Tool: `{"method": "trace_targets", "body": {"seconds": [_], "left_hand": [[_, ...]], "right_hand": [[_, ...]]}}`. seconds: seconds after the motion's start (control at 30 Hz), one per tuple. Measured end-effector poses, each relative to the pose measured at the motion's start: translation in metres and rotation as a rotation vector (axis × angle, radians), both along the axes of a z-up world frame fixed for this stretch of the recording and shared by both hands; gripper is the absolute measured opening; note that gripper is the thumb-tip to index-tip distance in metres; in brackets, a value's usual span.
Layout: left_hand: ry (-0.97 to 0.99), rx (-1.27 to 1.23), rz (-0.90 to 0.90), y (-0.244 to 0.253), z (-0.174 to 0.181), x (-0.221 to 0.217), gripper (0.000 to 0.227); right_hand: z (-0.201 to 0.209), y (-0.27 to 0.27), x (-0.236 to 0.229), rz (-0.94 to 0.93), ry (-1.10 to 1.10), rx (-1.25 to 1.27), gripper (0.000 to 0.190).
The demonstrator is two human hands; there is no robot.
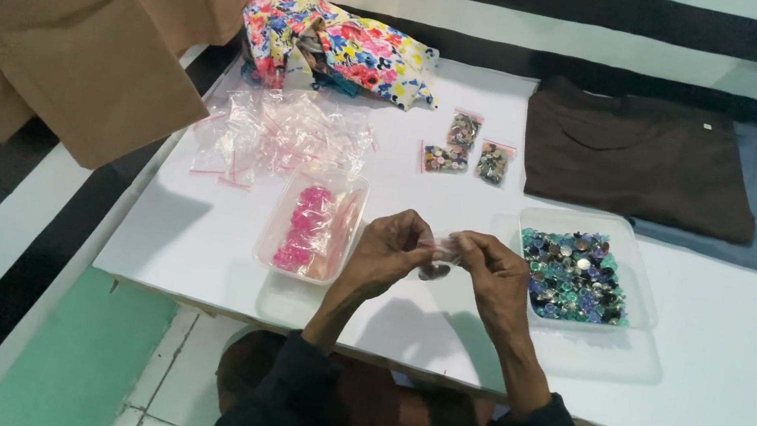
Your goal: Sort small decorative trims and place them into plastic bags
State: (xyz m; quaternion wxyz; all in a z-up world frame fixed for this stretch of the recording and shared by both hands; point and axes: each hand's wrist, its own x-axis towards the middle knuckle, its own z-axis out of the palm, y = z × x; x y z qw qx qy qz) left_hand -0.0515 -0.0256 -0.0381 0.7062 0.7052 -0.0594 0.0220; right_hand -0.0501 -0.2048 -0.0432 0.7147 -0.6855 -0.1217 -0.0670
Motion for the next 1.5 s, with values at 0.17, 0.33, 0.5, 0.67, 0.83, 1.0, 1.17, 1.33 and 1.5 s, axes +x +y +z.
{"method": "trace_targets", "body": {"seconds": [0.17,0.33,0.5,0.67,0.83,1.0,1.17,1.33,1.5], "left_hand": [[-0.145,0.152,-0.029,0.005,0.000,-0.003,0.024],[-0.080,0.066,-0.021,0.005,0.012,-0.016,0.015],[-0.167,0.289,0.010,0.004,0.011,-0.022,0.011],[-0.214,0.348,0.047,0.003,0.014,-0.029,0.009],[-0.268,0.261,0.129,0.000,0.003,-0.025,0.012],[-0.136,-0.113,0.129,0.001,-0.020,-0.022,0.010],[-0.152,-0.190,0.143,-0.003,-0.031,-0.020,0.008],[-0.131,-0.096,0.149,-0.003,-0.013,-0.028,0.008],[-0.128,-0.157,0.128,-0.003,-0.026,-0.022,0.015]], "right_hand": [[0.020,0.008,-0.013,0.004,-0.054,-0.027,0.010],[0.015,0.012,-0.015,-0.031,-0.081,-0.092,0.007],[0.004,0.009,-0.017,-0.074,-0.174,-0.190,0.007],[0.009,0.015,-0.023,-0.117,-0.229,-0.213,0.009],[0.025,0.017,-0.020,-0.080,-0.227,-0.184,0.008],[0.051,0.027,-0.026,-0.053,-0.251,-0.231,0.007],[0.037,0.016,-0.016,-0.048,-0.294,-0.376,0.006],[0.051,0.020,-0.023,-0.051,-0.273,-0.374,0.009],[0.053,0.019,-0.021,-0.019,-0.240,-0.345,0.008]]}}
